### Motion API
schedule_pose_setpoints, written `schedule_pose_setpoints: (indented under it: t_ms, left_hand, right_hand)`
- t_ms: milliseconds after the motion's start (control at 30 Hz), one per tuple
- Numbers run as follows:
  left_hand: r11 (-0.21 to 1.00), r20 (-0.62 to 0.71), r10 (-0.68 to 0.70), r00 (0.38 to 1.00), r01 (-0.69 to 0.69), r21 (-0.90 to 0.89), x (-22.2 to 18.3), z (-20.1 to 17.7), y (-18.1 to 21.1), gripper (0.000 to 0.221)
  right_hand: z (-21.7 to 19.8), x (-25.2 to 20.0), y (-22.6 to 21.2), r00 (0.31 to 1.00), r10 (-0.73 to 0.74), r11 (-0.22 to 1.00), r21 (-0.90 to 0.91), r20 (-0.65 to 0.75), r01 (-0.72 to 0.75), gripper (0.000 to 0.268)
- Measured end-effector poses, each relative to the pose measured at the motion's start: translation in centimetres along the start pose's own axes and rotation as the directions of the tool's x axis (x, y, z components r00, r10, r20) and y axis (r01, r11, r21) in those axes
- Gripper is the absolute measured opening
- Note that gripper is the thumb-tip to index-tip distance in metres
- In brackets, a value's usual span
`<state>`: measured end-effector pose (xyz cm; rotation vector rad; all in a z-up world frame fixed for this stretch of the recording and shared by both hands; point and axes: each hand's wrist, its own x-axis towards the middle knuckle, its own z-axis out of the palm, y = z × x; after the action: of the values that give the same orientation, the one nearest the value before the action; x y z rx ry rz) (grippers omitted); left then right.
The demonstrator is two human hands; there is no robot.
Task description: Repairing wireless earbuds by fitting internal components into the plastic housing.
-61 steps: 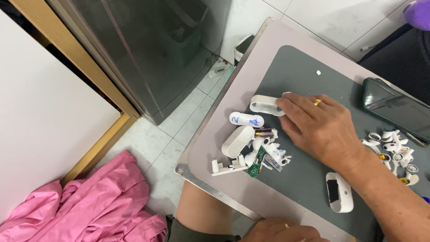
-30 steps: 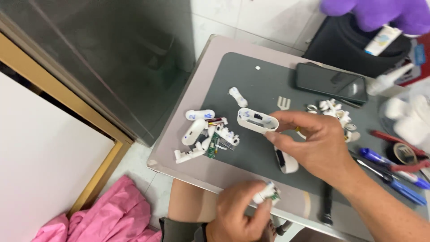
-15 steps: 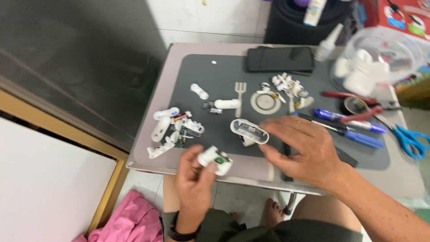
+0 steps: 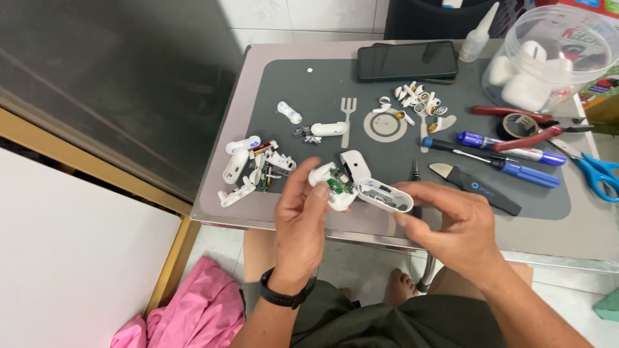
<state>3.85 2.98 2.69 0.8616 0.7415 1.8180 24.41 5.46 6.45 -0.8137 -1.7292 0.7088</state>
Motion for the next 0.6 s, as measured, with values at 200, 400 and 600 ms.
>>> schedule_pose_setpoints:
  t_ms: [200,400,600]
  left_hand:
    - [1.000,0.080,-0.019,0.997,0.018,0.009,-0.6,0.1,-0.8,0.048]
    - [0.998,0.116,0.039,0.992,-0.045,0.049,-0.4,-0.4,-1.1,0.051]
    - [0.983,0.169,0.097,0.981,-0.121,0.136,0.3,0.4,0.8,0.044]
  right_hand:
    - [0.9,-1.3,0.5,0.990,0.133,0.965,0.233,-0.045,-0.119,0.031]
    - [0.3,-2.2,1.3,0.971,0.222,0.900,0.401,-0.084,-0.171,0.033]
    - [-0.3,-3.4,3.1,0.968,0.245,0.893,0.401,-0.054,-0.203,0.036]
